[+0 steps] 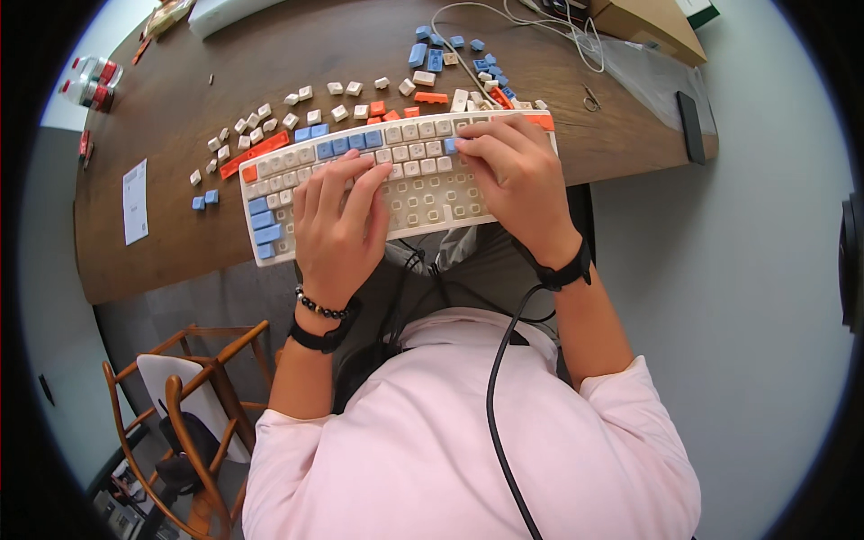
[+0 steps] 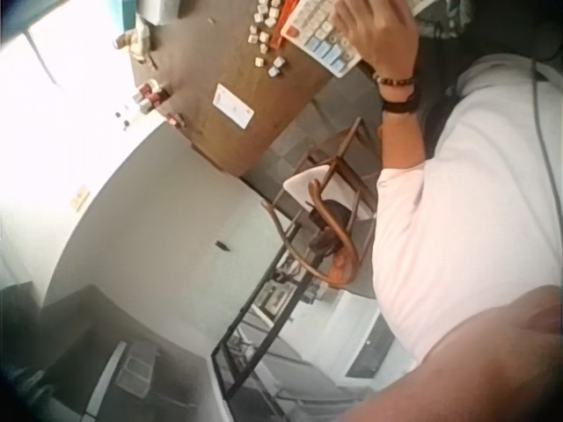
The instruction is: The person places various keycaps onto a mechanical keyboard base by hand, handling individual keys and a long orange spacebar.
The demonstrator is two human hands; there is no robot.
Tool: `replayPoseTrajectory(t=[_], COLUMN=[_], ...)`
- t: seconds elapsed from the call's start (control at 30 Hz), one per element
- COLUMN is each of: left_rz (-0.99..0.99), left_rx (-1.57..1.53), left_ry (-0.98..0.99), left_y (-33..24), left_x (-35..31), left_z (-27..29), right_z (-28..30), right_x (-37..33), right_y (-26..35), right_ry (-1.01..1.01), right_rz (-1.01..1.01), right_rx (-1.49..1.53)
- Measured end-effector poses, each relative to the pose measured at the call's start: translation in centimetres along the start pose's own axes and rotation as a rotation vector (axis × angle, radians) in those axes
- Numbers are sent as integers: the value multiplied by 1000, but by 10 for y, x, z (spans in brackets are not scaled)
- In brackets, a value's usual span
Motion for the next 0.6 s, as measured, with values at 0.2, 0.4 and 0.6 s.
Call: replayPoseTrajectory(t=[0.2, 0.4, 0.6], left_rz=[5, -1, -5], left_rx=[-5, 2, -9], left_ry=[-26, -37, -37], left_y=[2, 2, 2], left_x=[-4, -5, -6], left_z=[2, 2, 1], right_z=[23, 22, 12], right_x=[-2, -28, -36], right_y=[-2, 12, 15], right_ry=[-144, 42, 77], right_rz=[-78, -56, -65], right_rx=[126, 150, 123])
Point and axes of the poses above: each hand's wrist, its own x-axis towards the middle knuckle, its own z-axis out of the back of the hand, y = z × x, the point moved 9 cm from there along x, towards the middle knuckle, and after that the axes turned 3 degrees about y, right-handed, at the moved point
